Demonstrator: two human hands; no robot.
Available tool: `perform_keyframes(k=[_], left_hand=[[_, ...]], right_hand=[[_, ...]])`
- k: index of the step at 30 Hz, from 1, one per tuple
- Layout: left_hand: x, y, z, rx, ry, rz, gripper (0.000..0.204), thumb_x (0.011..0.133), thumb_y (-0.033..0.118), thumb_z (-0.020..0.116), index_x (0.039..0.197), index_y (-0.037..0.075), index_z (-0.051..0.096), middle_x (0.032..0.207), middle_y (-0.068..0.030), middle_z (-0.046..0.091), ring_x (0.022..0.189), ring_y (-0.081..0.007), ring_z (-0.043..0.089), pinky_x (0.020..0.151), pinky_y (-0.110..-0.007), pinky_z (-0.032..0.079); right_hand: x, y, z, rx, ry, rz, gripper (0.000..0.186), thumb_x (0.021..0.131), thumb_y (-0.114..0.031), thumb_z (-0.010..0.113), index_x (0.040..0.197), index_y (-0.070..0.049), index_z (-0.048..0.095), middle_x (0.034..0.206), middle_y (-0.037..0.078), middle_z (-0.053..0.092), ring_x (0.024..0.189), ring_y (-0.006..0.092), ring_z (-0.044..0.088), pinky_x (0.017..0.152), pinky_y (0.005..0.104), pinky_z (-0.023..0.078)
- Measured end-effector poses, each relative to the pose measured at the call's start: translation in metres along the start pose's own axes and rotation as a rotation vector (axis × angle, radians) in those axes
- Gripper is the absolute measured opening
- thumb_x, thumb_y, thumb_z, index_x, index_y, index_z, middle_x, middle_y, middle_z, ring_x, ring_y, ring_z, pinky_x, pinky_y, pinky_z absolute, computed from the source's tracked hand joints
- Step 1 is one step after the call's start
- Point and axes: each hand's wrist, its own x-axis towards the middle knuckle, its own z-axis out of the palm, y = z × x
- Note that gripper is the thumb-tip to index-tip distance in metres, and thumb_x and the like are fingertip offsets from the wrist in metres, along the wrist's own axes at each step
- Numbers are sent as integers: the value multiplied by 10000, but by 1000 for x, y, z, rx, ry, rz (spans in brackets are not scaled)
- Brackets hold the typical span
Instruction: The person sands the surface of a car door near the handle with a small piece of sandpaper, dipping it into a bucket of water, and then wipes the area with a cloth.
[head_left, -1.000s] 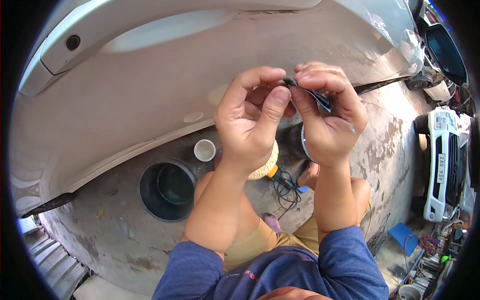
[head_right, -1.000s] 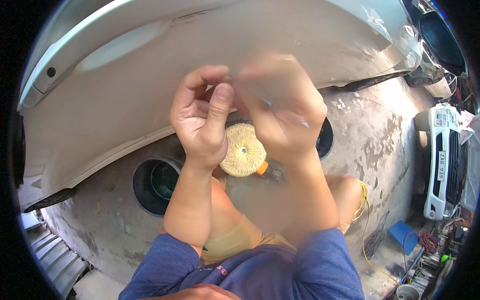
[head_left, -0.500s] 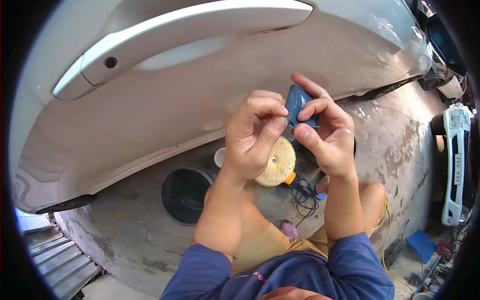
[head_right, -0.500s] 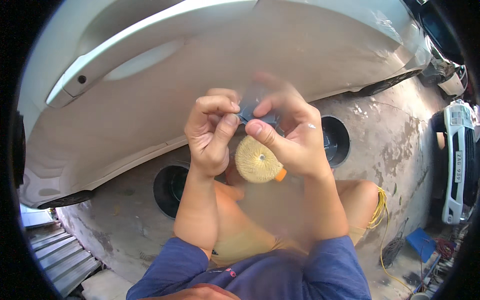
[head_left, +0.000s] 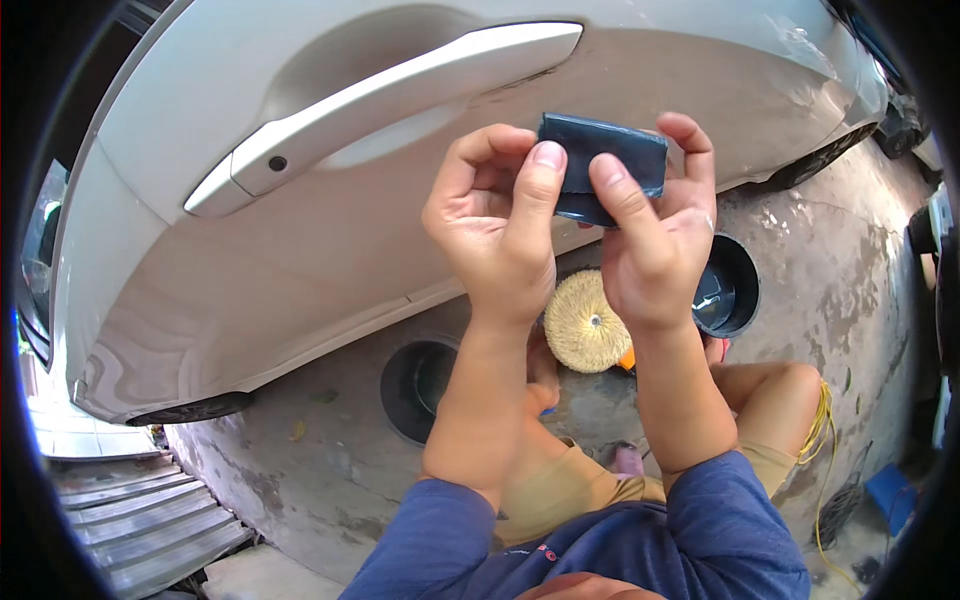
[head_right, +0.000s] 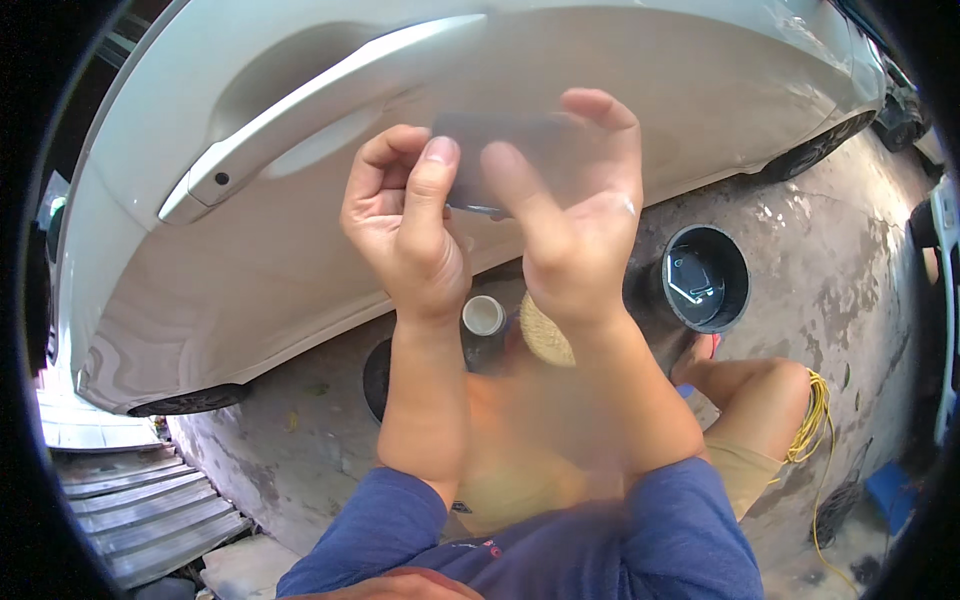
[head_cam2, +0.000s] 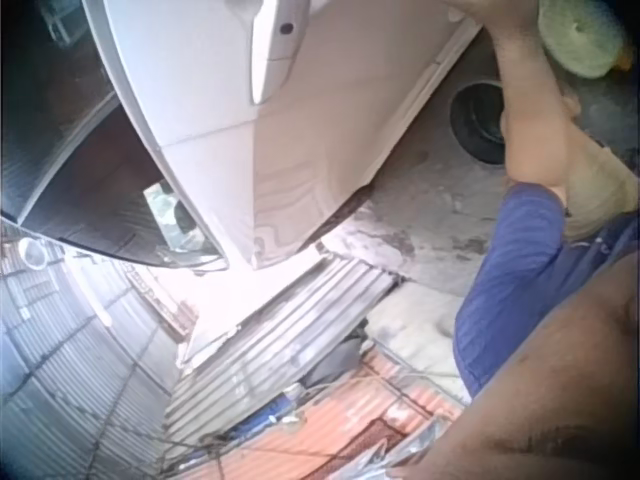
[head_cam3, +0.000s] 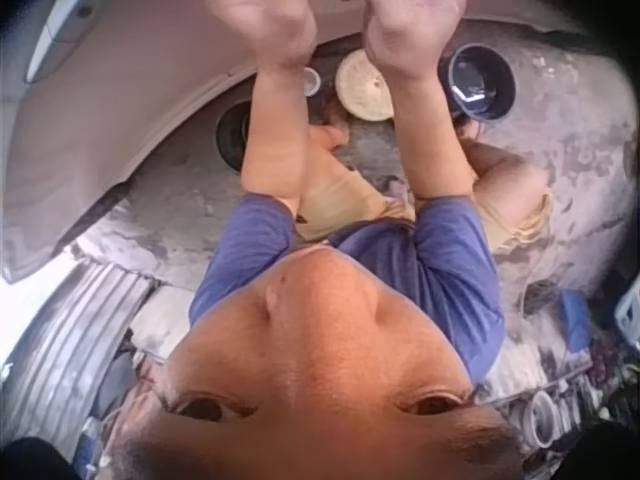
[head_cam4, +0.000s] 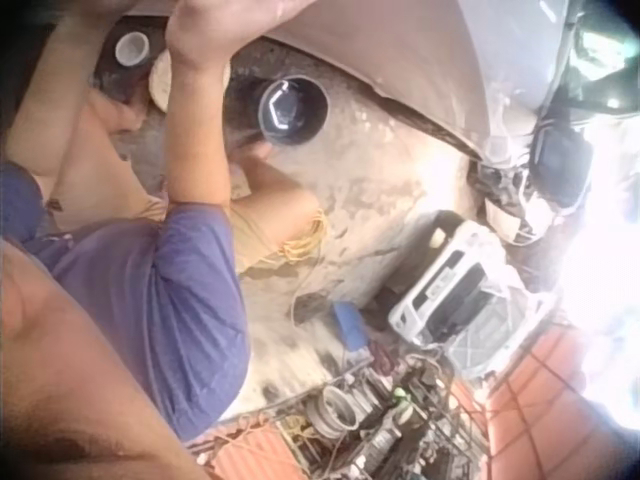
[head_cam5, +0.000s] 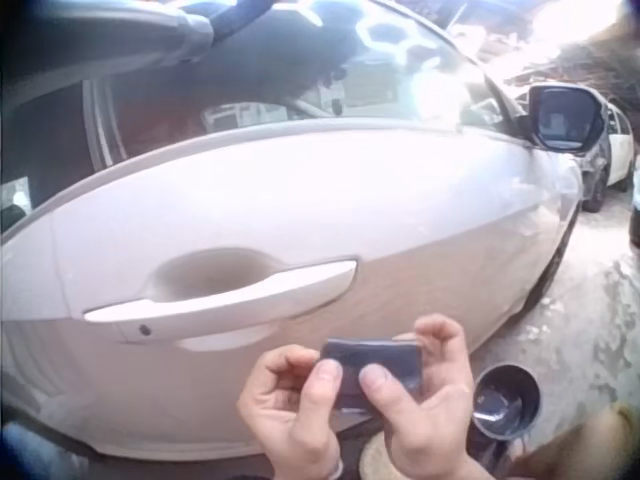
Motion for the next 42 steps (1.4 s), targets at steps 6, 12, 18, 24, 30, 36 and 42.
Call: perform_keyframes(k=[6, 12, 18, 24, 30, 36, 42], left_hand=[[-5, -24, -1, 18, 113, 40, 183, 924, 35, 743, 1083, 7, 656, 946, -47, 698, 800, -77, 629, 689, -217, 497], [-4, -37, -1, 2, 141, 171, 323, 925, 53, 761, 1206, -33, 627, 977, -66, 694, 821, -94, 645, 745, -218, 520], [5, -28, -5, -96, 76, -9, 208, 943, 59, 740, 1102, -52, 663, 899, -68, 705, 740, -87, 646, 682, -217, 525], [12, -11, 9, -31, 64, -52, 78, 946, 10, 707, 990, -46, 679, 873, -66, 704, 770, -78, 639, 713, -216, 520], [9, 2, 3, 7, 216, -115, 28, 910, -15, 674, 911, -41, 684, 852, -75, 697, 766, -107, 627, 736, -248, 520], [11, 5, -1, -16, 289, -163, 95, 901, 32, 668, 846, -42, 690, 816, -79, 689, 753, -117, 615, 714, -253, 507], [7, 2, 5, -6, 326, -120, 64, 913, 2, 679, 877, -50, 688, 829, -92, 703, 765, -125, 642, 732, -254, 534]], right_hand=[[8, 19, 14, 64, 87, 224, 153, 955, -132, 746, 1042, -20, 691, 951, 42, 708, 851, 106, 667, 760, 263, 541], [32, 22, 18, -305, 125, -43, 119, 876, -80, 759, 887, 21, 695, 820, 14, 704, 726, 92, 618, 649, 264, 490], [33, 8, 15, -298, 27, 93, 190, 882, -77, 766, 1015, 37, 692, 821, 58, 703, 674, 104, 647, 580, 233, 508], [32, -11, 1, -298, -95, 263, 278, 864, -122, 757, 1066, 48, 669, 862, 89, 693, 625, 112, 625, 504, 237, 487], [13, 0, 15, 180, -55, 473, 217, 907, -166, 754, 1028, 2, 690, 915, 49, 687, 797, 127, 644, 675, 256, 491], [7, 15, 24, 4, -69, 262, 167, 903, -117, 736, 1001, 14, 704, 953, 67, 713, 849, 135, 659, 731, 278, 515], [2, 16, 33, -29, -40, 197, 153, 927, -106, 713, 1049, -13, 706, 948, 38, 718, 826, 103, 650, 753, 243, 503]])
